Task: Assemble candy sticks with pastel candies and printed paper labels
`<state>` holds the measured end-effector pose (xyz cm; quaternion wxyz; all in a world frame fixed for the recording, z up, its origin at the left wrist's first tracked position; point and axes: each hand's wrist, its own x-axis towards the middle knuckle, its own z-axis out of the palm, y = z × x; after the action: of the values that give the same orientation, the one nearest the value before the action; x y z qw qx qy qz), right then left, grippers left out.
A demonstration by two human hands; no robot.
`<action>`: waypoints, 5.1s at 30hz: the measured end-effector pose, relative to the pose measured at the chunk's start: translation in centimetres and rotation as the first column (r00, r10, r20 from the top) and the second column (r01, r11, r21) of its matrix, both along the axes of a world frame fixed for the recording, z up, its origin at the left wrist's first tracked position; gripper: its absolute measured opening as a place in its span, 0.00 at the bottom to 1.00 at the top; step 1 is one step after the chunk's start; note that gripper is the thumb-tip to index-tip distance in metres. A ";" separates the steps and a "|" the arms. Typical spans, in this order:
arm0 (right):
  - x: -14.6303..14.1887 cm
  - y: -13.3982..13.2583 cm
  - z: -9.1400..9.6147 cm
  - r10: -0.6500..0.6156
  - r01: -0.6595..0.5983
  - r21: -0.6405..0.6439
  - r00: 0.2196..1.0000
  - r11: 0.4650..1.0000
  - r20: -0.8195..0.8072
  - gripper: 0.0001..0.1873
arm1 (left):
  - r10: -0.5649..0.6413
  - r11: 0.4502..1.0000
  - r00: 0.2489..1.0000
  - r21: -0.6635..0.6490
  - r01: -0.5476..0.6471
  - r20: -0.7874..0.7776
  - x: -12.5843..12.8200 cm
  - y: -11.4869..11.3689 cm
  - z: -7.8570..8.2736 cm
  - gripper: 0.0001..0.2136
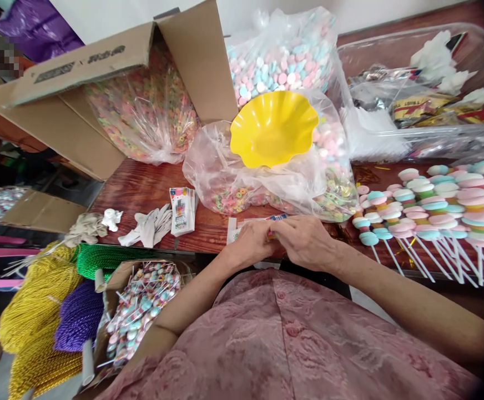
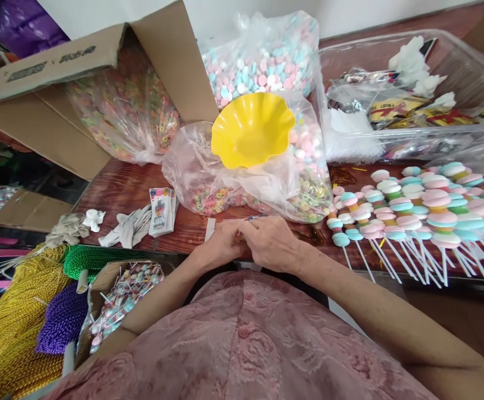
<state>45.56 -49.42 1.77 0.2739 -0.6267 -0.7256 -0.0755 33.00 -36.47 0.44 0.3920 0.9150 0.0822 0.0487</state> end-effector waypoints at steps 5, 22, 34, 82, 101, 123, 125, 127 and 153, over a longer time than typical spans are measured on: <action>1.8 -0.7 0.6 -0.061 0.071 0.031 0.966 0.997 -0.251 0.09 | 0.037 0.980 0.999 -0.198 -0.036 0.004 0.1 -0.1 0.0 0.14; 1.0 1.0 0.4 -0.208 0.201 -0.068 0.970 0.977 -0.129 0.12 | 0.269 0.902 0.950 -0.386 -0.191 0.156 -0.8 -0.8 -0.6 0.18; -2.2 1.2 -1.8 -0.166 0.301 0.008 0.549 0.953 -0.819 0.09 | 0.450 0.592 0.893 -0.753 -0.288 0.012 -0.1 -2.0 0.0 0.22; -3.9 -2.8 -3.1 -0.126 0.115 -0.242 0.992 0.963 -0.031 0.10 | -0.227 0.954 0.922 -0.261 0.146 -0.314 -4.1 -0.3 1.0 0.14; 9.3 -5.0 -0.8 0.008 0.167 -0.421 0.924 0.891 0.383 0.11 | 0.275 0.177 0.914 -0.918 -0.354 -0.299 -1.1 -1.8 -0.7 0.17; -0.1 -0.2 -2.2 -0.106 0.080 -0.071 0.791 0.994 -0.603 0.19 | 0.391 0.351 0.889 -0.854 -0.385 -0.239 0.0 -2.5 -0.4 0.14; -0.3 -0.1 -2.2 -0.131 0.089 -0.099 0.785 0.991 -0.605 0.20 | 0.392 0.355 0.893 -0.859 -0.369 -0.222 -0.3 -2.4 -0.4 0.15; -0.5 -0.1 -2.0 -0.163 0.104 -0.132 0.787 0.986 -0.595 0.19 | 0.398 0.332 0.893 -0.874 -0.355 -0.212 -0.5 -2.2 -0.5 0.16; -0.6 -1.6 -1.8 0.111 -0.061 0.152 0.930 0.986 -0.350 0.09 | 0.106 0.936 0.993 -0.341 -0.084 0.046 -2.7 -1.2 3.0 0.15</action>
<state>44.93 -51.04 -0.05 0.4472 -0.5770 -0.6834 0.0015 30.35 -37.63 3.43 0.5429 0.8270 0.1208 0.0820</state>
